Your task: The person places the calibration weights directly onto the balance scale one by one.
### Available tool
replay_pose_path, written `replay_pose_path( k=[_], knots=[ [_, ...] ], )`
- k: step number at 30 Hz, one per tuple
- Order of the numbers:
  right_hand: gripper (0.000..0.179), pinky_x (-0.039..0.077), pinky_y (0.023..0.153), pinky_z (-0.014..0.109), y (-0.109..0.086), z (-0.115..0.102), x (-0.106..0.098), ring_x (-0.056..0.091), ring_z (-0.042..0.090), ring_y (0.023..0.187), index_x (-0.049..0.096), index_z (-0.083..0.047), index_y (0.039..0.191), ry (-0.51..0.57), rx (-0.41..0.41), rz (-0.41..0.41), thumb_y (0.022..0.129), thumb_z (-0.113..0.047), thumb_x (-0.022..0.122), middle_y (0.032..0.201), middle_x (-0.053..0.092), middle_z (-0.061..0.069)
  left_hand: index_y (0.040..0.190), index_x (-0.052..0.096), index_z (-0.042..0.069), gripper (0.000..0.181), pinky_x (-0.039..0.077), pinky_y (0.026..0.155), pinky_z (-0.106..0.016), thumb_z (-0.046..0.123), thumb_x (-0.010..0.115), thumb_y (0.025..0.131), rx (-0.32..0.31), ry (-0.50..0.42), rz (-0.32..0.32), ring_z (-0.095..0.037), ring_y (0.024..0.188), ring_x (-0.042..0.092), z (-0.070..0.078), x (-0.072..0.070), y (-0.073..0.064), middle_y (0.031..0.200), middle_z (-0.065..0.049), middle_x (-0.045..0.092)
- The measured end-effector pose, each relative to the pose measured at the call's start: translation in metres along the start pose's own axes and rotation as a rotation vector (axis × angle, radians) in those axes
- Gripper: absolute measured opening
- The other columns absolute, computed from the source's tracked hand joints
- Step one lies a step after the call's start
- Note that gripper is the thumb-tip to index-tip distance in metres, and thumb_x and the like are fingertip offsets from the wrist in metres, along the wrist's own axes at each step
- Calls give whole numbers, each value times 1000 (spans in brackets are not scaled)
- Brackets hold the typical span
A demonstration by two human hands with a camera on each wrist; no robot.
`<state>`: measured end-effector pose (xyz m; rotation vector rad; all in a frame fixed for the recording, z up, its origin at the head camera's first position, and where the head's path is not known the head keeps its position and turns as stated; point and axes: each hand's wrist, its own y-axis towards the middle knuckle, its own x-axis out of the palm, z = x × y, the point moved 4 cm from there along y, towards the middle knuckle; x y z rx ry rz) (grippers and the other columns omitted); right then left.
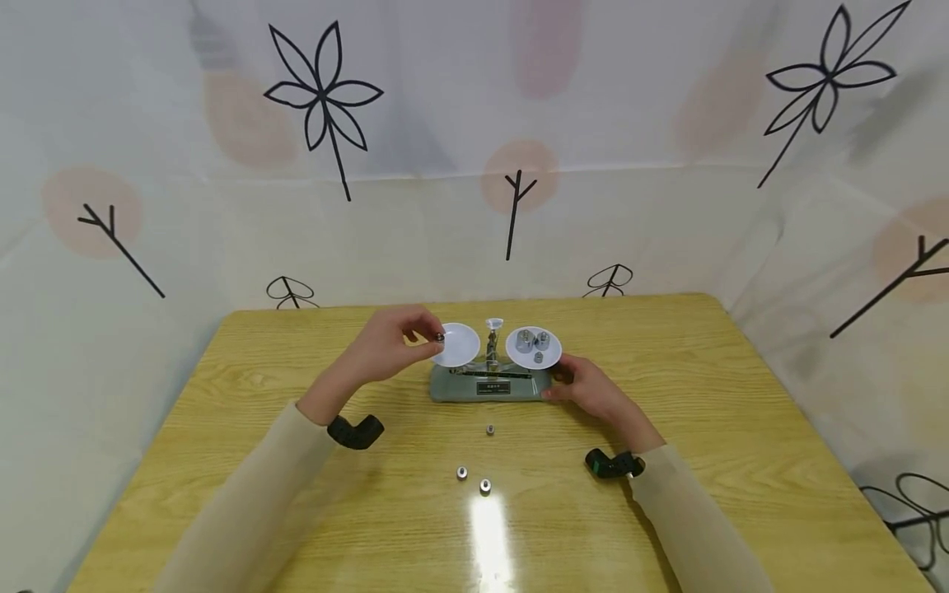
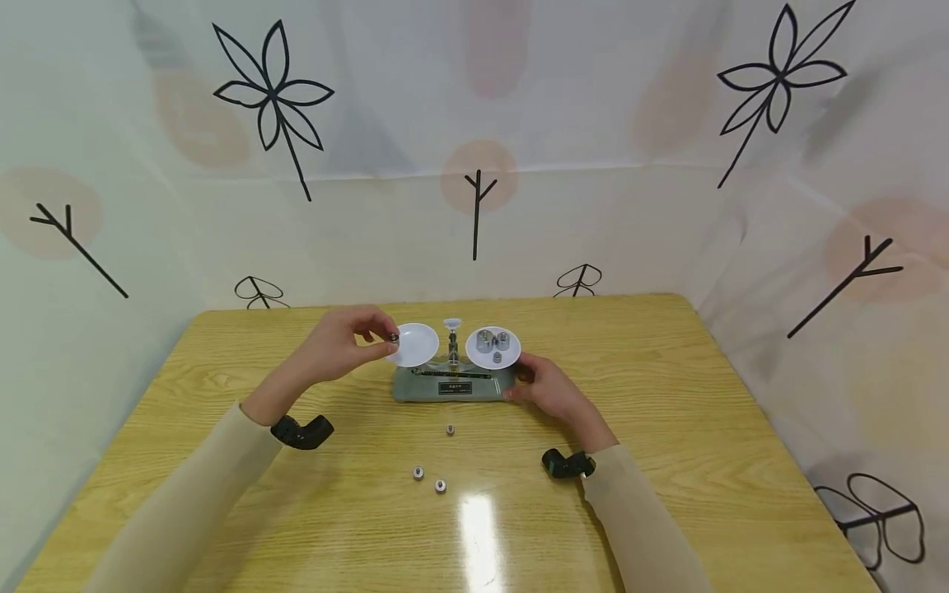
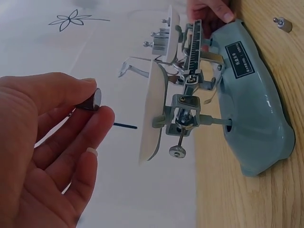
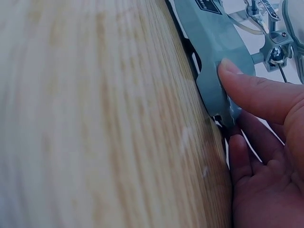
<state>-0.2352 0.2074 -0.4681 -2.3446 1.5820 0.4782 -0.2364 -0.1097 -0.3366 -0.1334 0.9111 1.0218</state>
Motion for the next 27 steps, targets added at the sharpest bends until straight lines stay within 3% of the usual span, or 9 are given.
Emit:
replay_pose_path(
  k=[21,27],
  knots=[
    [67,35,109,56,1,1,0,47,41,130,48,4,142,-7,11,0,84,-5,79,142,51,23,97,71,13,11,49,69,-34,16,78,89,-23,33,-110,-12,86,63,-14,7,21,92,5,69],
    [66,36,108,56,2,1,0,48,40,128,49,5,141,-15,13,4,83,-4,79,140,52,23,97,71,12,10,51,77,-37,13,77,89,-47,14,-142,-13,87,63,-19,12,24,92,4,68]
  ],
)
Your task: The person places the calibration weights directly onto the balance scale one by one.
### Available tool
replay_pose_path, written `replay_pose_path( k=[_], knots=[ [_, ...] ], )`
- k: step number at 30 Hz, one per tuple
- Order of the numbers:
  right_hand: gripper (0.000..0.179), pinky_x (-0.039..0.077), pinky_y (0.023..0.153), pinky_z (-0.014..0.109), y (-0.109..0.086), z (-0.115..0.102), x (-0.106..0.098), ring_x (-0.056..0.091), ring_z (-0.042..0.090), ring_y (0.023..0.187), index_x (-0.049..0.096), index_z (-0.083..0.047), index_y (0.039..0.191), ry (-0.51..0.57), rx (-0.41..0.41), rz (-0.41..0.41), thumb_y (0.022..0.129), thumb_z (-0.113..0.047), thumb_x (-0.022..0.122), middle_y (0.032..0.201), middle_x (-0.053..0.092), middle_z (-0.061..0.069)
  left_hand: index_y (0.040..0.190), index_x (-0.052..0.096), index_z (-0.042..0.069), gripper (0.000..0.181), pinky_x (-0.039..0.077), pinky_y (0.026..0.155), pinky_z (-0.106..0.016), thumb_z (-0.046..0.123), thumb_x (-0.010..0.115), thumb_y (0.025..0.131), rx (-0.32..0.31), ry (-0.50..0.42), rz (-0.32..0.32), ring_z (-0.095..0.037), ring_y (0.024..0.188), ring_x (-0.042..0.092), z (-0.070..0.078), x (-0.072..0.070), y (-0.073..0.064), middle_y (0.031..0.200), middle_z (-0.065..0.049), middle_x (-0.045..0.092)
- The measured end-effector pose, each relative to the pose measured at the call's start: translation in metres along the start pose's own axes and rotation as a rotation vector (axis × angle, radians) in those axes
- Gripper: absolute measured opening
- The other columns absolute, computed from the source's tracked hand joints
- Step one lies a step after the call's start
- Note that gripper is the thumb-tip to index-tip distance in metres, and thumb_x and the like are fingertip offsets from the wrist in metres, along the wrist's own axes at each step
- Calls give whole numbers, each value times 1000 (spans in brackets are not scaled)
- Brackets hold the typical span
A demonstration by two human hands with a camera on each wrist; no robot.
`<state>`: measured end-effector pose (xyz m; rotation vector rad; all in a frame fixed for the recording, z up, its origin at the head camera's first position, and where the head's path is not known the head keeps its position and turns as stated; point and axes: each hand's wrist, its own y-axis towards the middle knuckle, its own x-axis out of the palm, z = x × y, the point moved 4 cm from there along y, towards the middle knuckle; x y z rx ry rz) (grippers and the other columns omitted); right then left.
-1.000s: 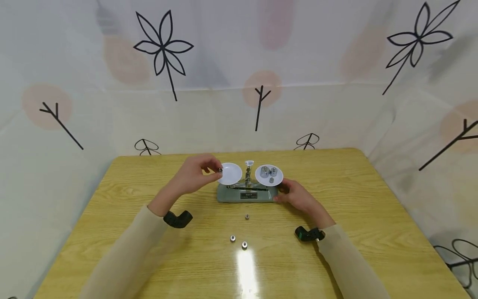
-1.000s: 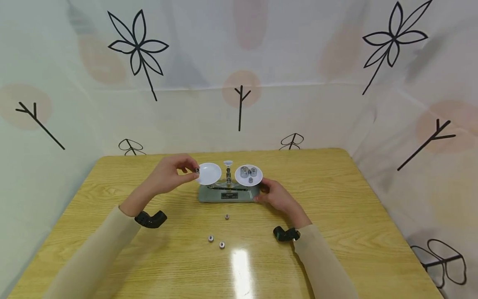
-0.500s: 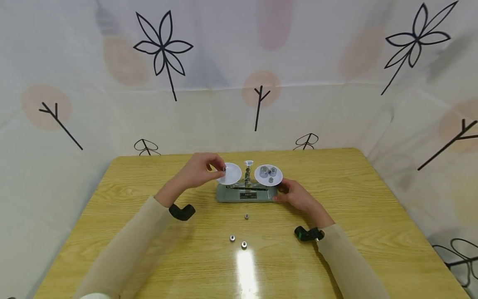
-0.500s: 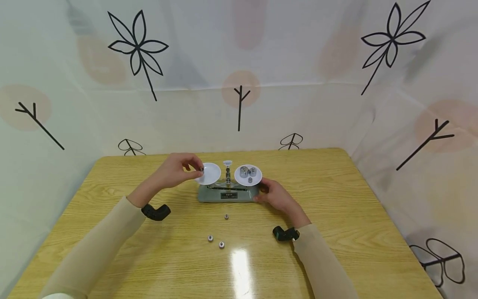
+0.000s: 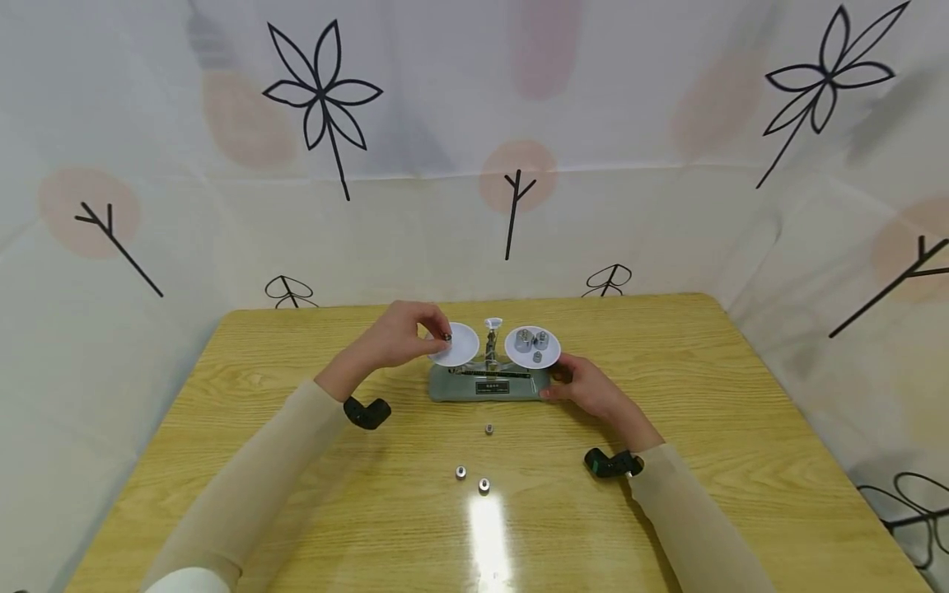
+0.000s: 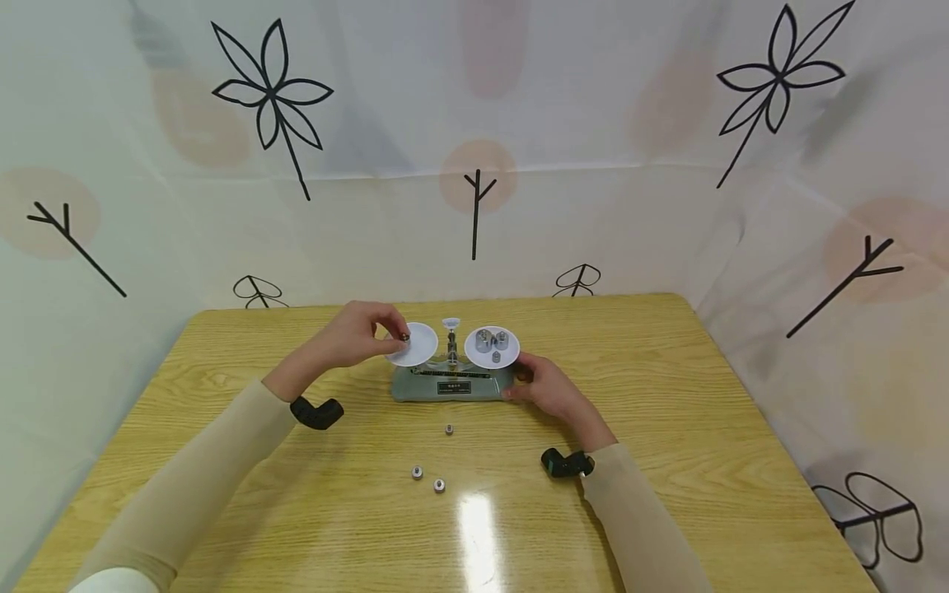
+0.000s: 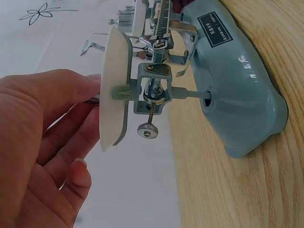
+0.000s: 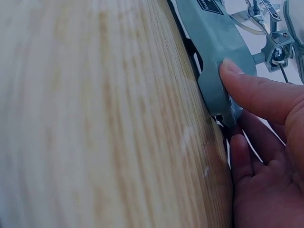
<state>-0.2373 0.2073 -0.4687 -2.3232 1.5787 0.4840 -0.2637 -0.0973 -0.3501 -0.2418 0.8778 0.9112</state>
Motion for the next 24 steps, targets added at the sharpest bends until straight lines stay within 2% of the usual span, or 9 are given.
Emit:
replay_pose_path(
  k=[7,18,24],
  knots=[
    [65,37,107,55,0,1,0,48,41,128,48,5,142,6,-6,-5,84,-4,78,140,51,23,98,72,13,10,53,78,-37,13,76,89,-38,8,-11,-14,88,62,-3,4,0,94,3,67],
    [62,38,107,54,-2,-1,-1,48,41,130,50,6,139,24,-6,-4,84,-3,77,139,53,24,98,73,11,8,51,69,-34,10,74,90,-1,-6,-2,-14,85,62,-3,5,-2,92,2,67],
    [63,38,107,54,-2,-1,0,48,40,130,49,6,140,41,-18,-17,85,-3,77,139,53,23,98,72,13,9,49,65,-33,14,76,90,-16,-5,18,-13,86,62,-2,3,-4,95,3,67]
  ],
)
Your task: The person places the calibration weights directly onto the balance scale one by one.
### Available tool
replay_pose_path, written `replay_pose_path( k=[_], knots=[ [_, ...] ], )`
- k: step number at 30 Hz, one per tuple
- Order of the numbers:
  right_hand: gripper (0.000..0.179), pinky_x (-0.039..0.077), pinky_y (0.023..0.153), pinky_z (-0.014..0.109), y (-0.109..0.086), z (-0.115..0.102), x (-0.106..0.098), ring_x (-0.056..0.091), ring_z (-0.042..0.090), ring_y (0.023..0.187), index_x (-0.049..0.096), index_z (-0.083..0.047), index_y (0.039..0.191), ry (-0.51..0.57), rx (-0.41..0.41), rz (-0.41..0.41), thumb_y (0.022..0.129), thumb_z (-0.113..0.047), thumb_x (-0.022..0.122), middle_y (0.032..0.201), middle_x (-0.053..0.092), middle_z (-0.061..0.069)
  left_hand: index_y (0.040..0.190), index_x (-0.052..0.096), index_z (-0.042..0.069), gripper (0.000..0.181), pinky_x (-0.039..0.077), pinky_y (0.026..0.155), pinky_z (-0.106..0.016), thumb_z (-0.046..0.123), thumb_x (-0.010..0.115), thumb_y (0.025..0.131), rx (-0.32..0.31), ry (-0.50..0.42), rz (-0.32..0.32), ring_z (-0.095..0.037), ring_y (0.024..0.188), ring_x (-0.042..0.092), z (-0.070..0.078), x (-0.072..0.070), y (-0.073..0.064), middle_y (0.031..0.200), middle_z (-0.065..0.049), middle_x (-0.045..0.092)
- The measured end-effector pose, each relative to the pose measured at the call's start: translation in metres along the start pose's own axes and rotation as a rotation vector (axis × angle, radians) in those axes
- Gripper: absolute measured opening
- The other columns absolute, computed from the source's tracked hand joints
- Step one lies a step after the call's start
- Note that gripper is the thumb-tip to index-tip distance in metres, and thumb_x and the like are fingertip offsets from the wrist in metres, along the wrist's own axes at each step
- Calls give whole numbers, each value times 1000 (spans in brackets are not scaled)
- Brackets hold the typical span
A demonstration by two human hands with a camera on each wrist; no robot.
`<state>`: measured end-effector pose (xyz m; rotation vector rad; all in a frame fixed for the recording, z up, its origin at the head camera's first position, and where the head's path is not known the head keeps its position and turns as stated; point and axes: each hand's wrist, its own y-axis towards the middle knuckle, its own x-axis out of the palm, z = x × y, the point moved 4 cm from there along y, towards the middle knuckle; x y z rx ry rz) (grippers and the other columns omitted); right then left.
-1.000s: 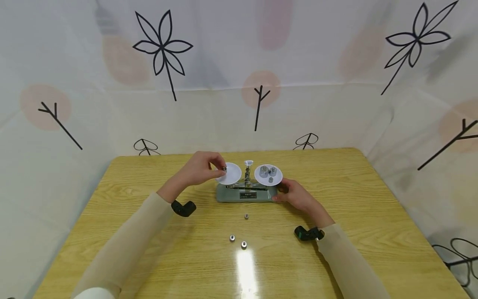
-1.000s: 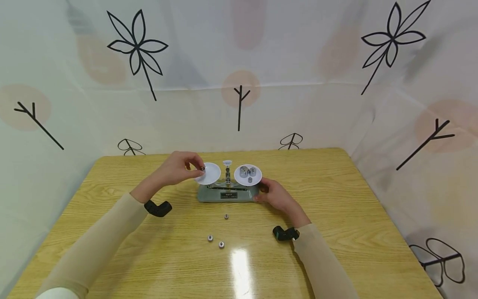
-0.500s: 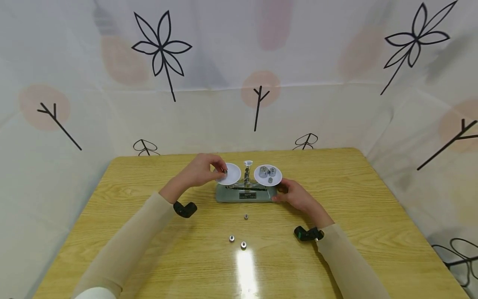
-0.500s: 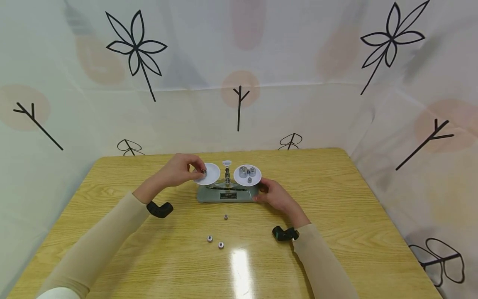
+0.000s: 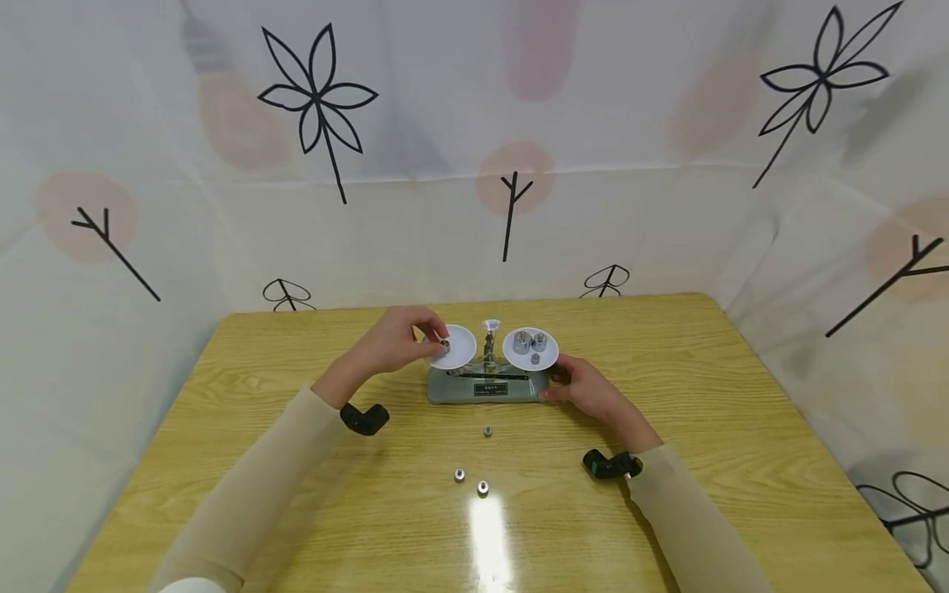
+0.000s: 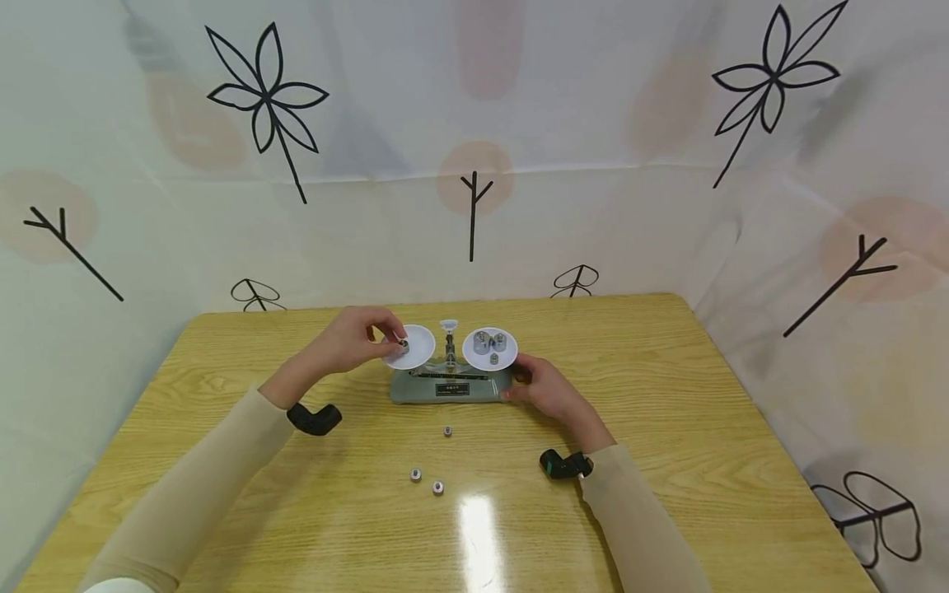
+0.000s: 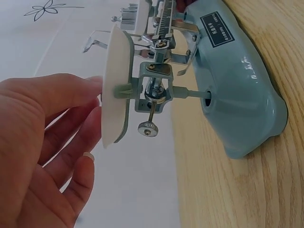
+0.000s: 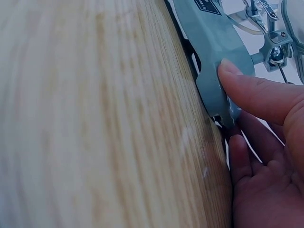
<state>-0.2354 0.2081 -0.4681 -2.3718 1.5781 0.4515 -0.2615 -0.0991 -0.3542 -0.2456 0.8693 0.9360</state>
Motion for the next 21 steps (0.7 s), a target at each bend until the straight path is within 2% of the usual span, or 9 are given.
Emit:
replay_pose_path(
  k=[11,21],
  knots=[
    [63,38,107,54,0,3,0,48,40,130,48,6,141,-25,1,5,86,-7,77,139,53,23,99,72,14,12,47,71,-36,14,77,89,-8,-41,72,-14,88,62,-2,-9,-12,96,4,68],
    [62,38,108,54,0,2,0,49,40,129,51,4,139,-36,2,8,85,-7,78,137,55,22,101,73,13,12,46,71,-36,15,77,90,14,-86,136,-13,88,63,-6,-15,-32,98,5,69]
  ],
)
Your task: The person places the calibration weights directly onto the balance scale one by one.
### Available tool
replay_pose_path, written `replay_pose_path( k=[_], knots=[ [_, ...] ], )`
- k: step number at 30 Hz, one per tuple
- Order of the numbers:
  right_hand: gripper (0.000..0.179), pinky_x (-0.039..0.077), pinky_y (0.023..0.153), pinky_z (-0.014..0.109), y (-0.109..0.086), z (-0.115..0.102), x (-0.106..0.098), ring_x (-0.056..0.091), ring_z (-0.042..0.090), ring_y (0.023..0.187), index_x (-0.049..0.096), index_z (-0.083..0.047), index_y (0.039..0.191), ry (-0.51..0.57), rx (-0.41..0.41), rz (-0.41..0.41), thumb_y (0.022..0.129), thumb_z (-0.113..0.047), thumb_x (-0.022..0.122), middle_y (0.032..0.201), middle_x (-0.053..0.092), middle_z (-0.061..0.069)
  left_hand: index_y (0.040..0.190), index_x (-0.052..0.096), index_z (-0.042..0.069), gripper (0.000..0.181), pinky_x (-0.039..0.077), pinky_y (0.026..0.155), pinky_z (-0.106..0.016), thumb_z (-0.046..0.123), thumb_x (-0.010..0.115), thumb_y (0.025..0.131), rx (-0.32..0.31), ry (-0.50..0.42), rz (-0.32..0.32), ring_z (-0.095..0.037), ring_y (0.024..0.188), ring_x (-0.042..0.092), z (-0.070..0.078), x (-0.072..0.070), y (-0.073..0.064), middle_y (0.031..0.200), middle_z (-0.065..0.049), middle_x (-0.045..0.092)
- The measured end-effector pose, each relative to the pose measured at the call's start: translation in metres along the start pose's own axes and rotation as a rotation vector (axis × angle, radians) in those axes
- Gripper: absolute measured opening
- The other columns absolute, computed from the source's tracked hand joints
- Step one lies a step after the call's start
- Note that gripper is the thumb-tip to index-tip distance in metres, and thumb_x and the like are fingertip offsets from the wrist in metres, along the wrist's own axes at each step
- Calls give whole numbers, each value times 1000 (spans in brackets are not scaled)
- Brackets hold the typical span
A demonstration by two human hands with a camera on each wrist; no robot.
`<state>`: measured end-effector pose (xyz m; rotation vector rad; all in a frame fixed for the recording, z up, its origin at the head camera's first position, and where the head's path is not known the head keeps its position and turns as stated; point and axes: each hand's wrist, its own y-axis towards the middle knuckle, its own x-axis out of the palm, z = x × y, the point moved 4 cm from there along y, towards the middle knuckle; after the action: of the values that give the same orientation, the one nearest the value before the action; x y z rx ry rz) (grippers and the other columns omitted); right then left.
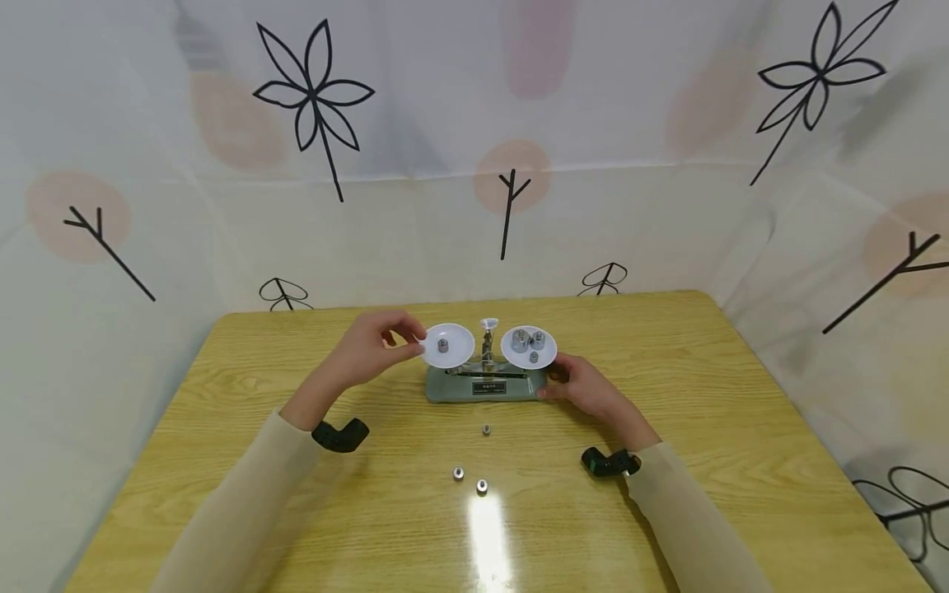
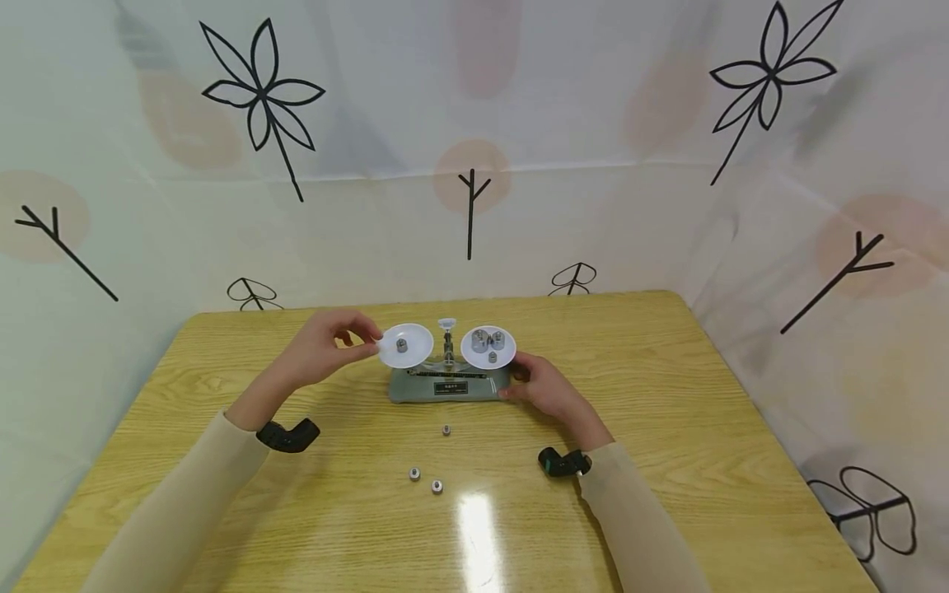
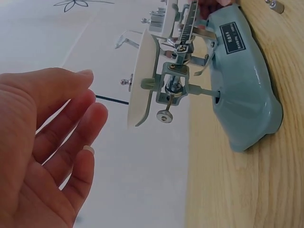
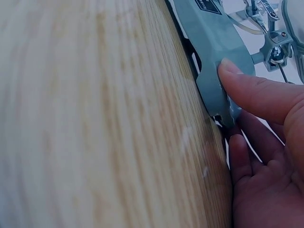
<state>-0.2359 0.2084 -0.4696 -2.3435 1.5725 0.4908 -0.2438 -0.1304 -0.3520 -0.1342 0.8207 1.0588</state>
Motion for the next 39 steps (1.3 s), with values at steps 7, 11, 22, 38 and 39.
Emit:
replay_pose_path(
  k=[7,11,22,38,39],
  knots=[
    [61,38,107,54,1,1,0,50,38,128,51,4,139,-11,9,2,85,-8,78,137,55,21,100,73,16,11,46,72,-37,16,77,90,-23,-46,11,-12,88,63,2,0,-19,96,5,70],
    [61,39,107,54,2,1,0,50,39,128,51,4,139,-14,4,0,85,-8,78,137,55,21,100,72,18,12,46,72,-35,13,76,90,-14,-46,9,-12,88,63,3,4,-28,96,4,70],
    [63,39,107,54,1,-1,-1,49,40,129,50,4,141,-10,7,4,85,-8,78,139,54,22,104,72,17,13,50,74,-42,15,75,91,5,-120,-35,-12,92,65,9,24,-51,100,1,71],
    [62,39,107,53,0,-1,0,50,39,129,50,4,140,-12,26,16,85,-6,78,138,54,21,104,72,9,15,51,77,-34,7,75,90,-7,-210,-156,-17,94,66,3,71,-75,103,-9,71],
    [62,39,107,53,-1,-2,0,50,39,129,50,4,140,-13,25,15,85,-7,78,138,54,21,104,72,8,15,51,77,-34,6,75,90,-10,-215,-166,-17,95,66,3,74,-76,104,-9,71]
  ],
)
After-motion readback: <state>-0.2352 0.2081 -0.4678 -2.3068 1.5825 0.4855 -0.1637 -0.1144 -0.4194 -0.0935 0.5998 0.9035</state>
